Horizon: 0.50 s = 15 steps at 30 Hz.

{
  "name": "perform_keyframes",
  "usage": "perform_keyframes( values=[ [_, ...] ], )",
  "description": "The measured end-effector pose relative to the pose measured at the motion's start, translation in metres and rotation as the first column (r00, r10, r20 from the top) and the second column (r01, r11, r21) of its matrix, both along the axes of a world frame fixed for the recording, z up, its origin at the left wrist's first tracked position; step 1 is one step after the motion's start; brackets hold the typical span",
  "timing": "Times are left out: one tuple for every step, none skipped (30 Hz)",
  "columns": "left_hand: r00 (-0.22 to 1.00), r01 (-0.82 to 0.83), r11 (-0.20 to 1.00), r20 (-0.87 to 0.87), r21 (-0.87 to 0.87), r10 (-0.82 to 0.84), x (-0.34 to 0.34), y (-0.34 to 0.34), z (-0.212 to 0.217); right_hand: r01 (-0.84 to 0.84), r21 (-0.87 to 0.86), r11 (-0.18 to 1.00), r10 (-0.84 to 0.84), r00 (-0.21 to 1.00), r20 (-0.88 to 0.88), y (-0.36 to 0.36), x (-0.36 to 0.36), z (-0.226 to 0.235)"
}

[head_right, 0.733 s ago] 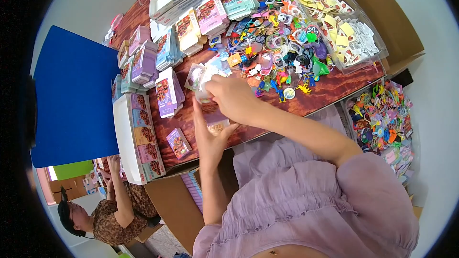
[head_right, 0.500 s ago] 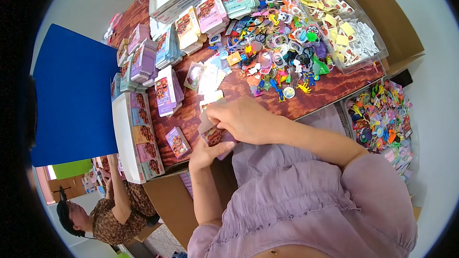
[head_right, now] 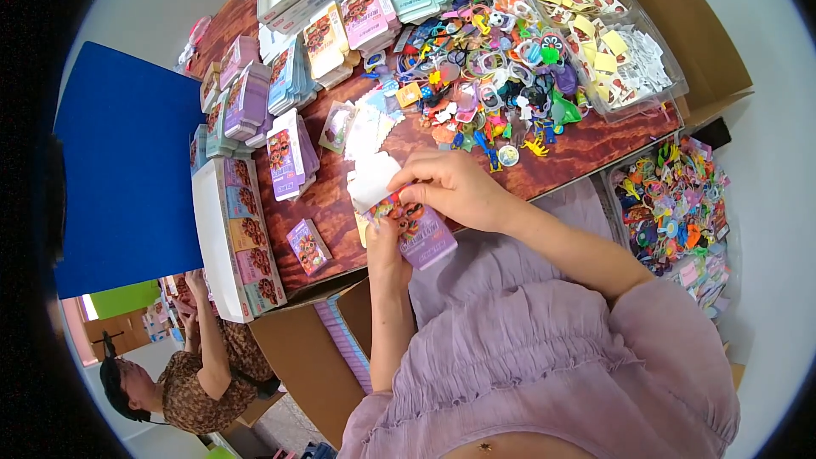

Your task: Packing small colorful toys and decorative items into individual plastic packets.

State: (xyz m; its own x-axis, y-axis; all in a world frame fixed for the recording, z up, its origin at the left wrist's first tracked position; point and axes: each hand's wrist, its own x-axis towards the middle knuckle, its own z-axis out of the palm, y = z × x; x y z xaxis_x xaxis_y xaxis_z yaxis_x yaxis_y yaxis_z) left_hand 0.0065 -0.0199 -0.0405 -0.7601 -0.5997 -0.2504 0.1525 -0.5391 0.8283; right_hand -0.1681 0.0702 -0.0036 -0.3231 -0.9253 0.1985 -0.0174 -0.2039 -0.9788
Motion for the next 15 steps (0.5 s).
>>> perform_keyframes(
  values=[
    [1.000, 0.002, 1.000, 0.001, 0.002, -0.002, -0.002, 0.002, 0.002, 0.078, 0.021, 0.997, -0.077, 0.997, -0.024, 0.001, -0.002, -0.001],
    [0.994, -0.054, 0.982, 0.080, -0.180, 0.069, -0.004, 0.004, 0.007, 0.155, 0.039, 0.987, -0.153, 0.987, -0.050, 0.002, -0.004, -0.002],
    [0.978, -0.092, 0.928, 0.143, -0.360, 0.152, -0.007, 0.007, 0.013, 0.230, -0.002, 0.973, -0.229, 0.969, -0.092, 0.003, -0.006, -0.010],
    [0.969, -0.094, 0.884, 0.163, -0.458, 0.188, -0.009, 0.010, 0.022, 0.233, 0.001, 0.973, -0.232, 0.969, -0.090, 0.004, -0.005, -0.008],
    [0.969, -0.091, 0.886, 0.165, -0.455, 0.185, -0.011, 0.015, 0.029, 0.235, 0.026, 0.972, -0.236, 0.968, 0.089, 0.005, -0.004, -0.002],
    [0.968, -0.094, 0.830, 0.146, -0.550, 0.206, -0.013, 0.021, 0.035, 0.229, 0.048, 0.972, -0.233, 0.935, 0.266, 0.006, -0.003, 0.002],
    [0.967, -0.096, 0.764, 0.123, -0.638, 0.225, -0.013, 0.024, 0.038, 0.228, 0.049, 0.973, -0.232, 0.935, 0.266, 0.007, -0.004, -0.001],
    [0.960, 0.000, 0.644, 0.180, -0.765, 0.213, -0.009, 0.020, 0.034, 0.193, 0.033, 0.981, -0.195, 0.955, 0.223, 0.010, -0.005, -0.007],
    [0.960, -0.001, 0.645, 0.179, -0.764, 0.214, -0.006, 0.017, 0.035, 0.157, 0.019, 0.987, -0.158, 0.971, 0.178, 0.013, -0.008, -0.010],
    [0.951, 0.080, 0.618, 0.246, -0.782, 0.188, -0.004, 0.014, 0.036, 0.153, 0.022, 0.988, -0.155, 0.972, 0.179, 0.016, -0.013, -0.011],
    [0.936, 0.161, 0.588, 0.312, -0.793, 0.164, -0.002, 0.012, 0.038, 0.051, 0.048, 0.998, -0.057, 0.990, 0.132, 0.018, -0.020, -0.012],
    [0.935, 0.158, 0.590, 0.312, -0.791, 0.167, 0.000, 0.010, 0.040, -0.051, 0.079, 0.996, 0.044, 0.995, 0.088, 0.019, -0.024, -0.012],
    [0.940, 0.178, 0.647, 0.323, -0.741, 0.111, 0.001, 0.008, 0.041, -0.050, 0.081, 0.995, 0.043, 0.995, 0.089, 0.020, -0.022, -0.009],
    [0.943, 0.200, 0.699, 0.329, -0.687, 0.054, 0.001, 0.008, 0.042, 0.023, 0.049, 0.999, -0.030, 0.989, 0.147, 0.019, -0.016, -0.005],
    [0.943, 0.200, 0.700, 0.329, -0.686, 0.052, 0.000, 0.008, 0.044, 0.099, 0.020, 0.995, -0.101, 0.973, 0.207, 0.018, -0.012, 0.000]
  ],
)
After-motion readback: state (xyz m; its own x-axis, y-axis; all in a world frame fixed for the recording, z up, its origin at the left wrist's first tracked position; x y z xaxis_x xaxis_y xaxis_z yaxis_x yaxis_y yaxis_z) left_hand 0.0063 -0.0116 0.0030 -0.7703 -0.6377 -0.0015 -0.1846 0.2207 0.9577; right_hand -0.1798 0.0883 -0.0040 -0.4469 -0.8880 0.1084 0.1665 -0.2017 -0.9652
